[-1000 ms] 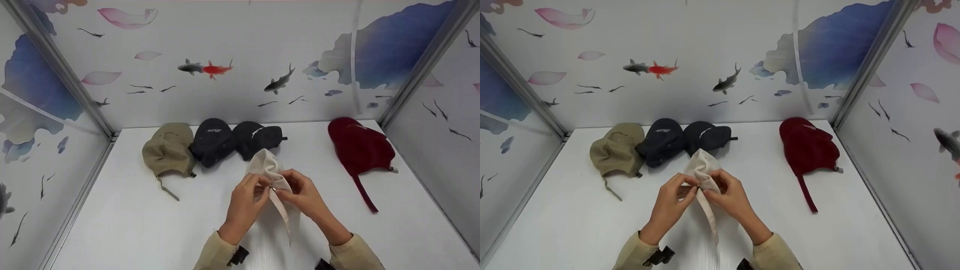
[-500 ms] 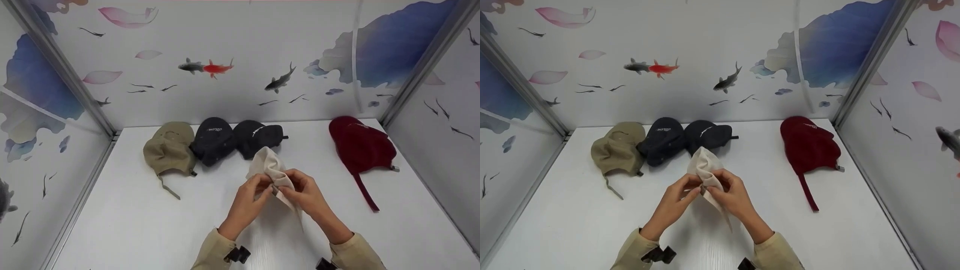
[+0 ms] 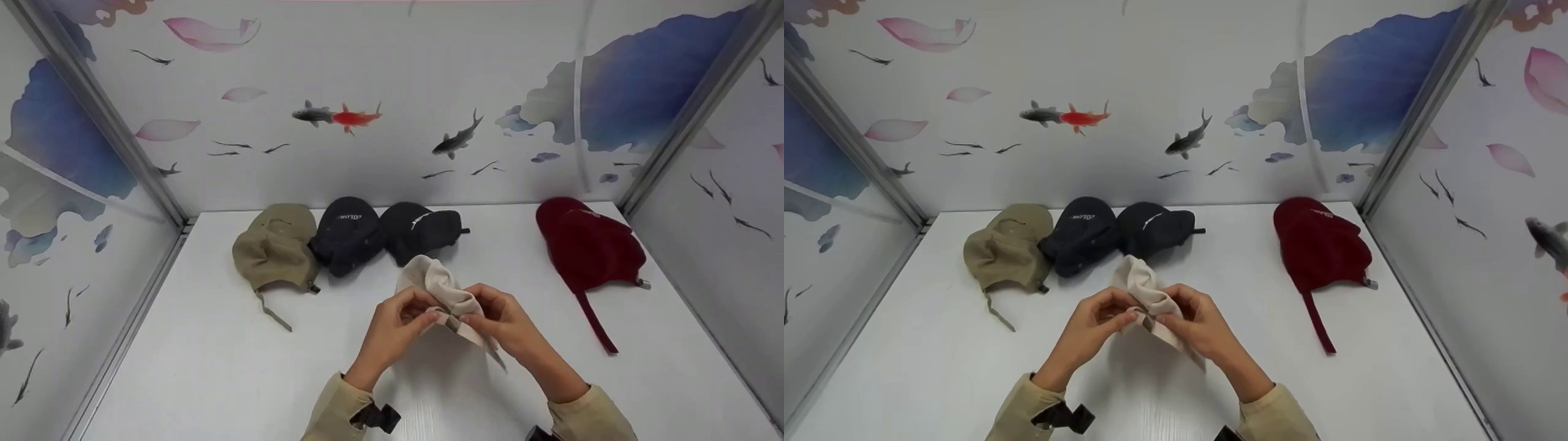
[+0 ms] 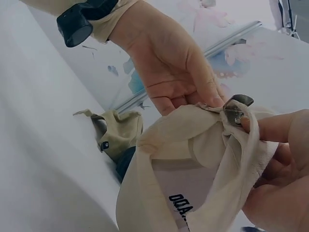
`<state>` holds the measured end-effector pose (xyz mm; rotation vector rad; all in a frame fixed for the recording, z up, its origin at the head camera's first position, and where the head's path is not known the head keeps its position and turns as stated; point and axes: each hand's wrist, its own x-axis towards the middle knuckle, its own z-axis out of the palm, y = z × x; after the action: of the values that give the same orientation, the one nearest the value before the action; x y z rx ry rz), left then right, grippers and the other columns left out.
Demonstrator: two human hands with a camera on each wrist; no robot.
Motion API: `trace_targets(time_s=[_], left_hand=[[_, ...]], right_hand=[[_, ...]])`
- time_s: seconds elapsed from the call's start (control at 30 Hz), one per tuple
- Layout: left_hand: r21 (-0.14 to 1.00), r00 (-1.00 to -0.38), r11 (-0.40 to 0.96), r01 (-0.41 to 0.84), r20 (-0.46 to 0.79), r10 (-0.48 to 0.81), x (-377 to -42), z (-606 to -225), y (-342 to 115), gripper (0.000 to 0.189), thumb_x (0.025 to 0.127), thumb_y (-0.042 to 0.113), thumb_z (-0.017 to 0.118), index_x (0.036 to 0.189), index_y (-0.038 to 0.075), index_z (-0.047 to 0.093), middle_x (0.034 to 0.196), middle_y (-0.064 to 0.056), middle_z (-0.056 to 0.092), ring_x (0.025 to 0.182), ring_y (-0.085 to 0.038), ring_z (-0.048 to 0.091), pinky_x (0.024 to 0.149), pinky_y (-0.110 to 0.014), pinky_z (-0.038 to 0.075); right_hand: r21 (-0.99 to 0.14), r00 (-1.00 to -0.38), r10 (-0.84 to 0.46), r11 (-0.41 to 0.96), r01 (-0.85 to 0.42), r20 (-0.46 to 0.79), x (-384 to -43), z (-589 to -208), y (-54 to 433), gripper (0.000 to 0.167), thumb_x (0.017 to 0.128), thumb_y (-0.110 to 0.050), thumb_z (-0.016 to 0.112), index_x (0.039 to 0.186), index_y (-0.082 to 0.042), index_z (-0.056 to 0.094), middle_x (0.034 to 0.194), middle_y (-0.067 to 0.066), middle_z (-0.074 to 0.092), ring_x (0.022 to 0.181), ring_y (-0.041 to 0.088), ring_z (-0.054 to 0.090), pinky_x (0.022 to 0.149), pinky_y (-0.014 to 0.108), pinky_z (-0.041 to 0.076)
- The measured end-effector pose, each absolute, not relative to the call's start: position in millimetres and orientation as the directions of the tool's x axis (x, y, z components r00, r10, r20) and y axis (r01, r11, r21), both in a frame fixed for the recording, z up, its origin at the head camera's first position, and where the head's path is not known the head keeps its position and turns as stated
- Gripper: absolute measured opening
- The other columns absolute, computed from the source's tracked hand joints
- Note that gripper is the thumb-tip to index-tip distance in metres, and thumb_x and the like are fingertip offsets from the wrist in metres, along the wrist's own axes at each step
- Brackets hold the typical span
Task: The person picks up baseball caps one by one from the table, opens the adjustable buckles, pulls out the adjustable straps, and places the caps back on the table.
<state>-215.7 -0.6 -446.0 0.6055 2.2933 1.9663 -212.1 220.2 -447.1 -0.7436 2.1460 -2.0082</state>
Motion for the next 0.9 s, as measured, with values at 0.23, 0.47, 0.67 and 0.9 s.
trace_targets(time_s=[0.23, 0.47, 0.67, 0.9], left_hand=[[0.930, -0.926, 0.203, 0.307, 0.242, 0.290, -211.8, -448.6, -3.0, 0.015, 0.094, 0.021, 0.069, 0.104, 0.009, 0.069, 0.101, -0.007, 0.072, 0.091, -0.013, 0.067, 0.079, -0.021, 0.056], [0.912, -0.921, 0.219, 0.346, 0.286, 0.266, -202.6, -446.2, 3.2, 0.014, 0.099, 0.022, 0.063, 0.100, 0.008, 0.061, 0.105, -0.008, 0.062, 0.099, -0.021, 0.070, 0.082, -0.023, 0.058], [0.937, -0.928, 0.165, 0.308, 0.258, 0.268, -200.0, -443.7, 5.7, 0.025, 0.093, 0.028, 0.071, 0.100, 0.007, 0.061, 0.102, -0.008, 0.063, 0.097, -0.017, 0.070, 0.083, -0.022, 0.058], [0.933, -0.929, 0.172, 0.316, 0.267, 0.255, -201.7, -443.6, 4.8, 0.017, 0.094, 0.024, 0.069, 0.100, 0.009, 0.064, 0.102, -0.008, 0.068, 0.093, -0.017, 0.073, 0.080, -0.022, 0.058]], right_hand=[[-0.972, -0.851, -0.477, -0.035, -0.233, 0.221, -212.7, -447.2, 222.9, 0.019, 0.096, 0.002, 0.058, 0.114, -0.003, 0.061, 0.102, -0.010, 0.066, 0.086, 0.002, 0.062, 0.074, 0.017, 0.053], [-0.978, -0.911, -0.373, 0.036, -0.206, 0.178, -208.5, -446.2, 219.4, 0.024, 0.095, 0.000, 0.062, 0.115, 0.010, 0.055, 0.101, -0.010, 0.065, 0.085, 0.004, 0.060, 0.074, 0.018, 0.052], [-0.976, -0.933, -0.317, 0.073, -0.204, 0.171, -205.4, -447.7, 213.3, 0.029, 0.094, -0.002, 0.064, 0.116, 0.014, 0.054, 0.101, -0.009, 0.066, 0.086, 0.006, 0.060, 0.075, 0.020, 0.053], [-0.975, -0.908, -0.368, 0.012, -0.220, 0.200, -204.1, -451.5, 214.2, 0.024, 0.095, 0.000, 0.061, 0.116, 0.010, 0.054, 0.101, -0.008, 0.064, 0.085, 0.005, 0.061, 0.073, 0.020, 0.054]])
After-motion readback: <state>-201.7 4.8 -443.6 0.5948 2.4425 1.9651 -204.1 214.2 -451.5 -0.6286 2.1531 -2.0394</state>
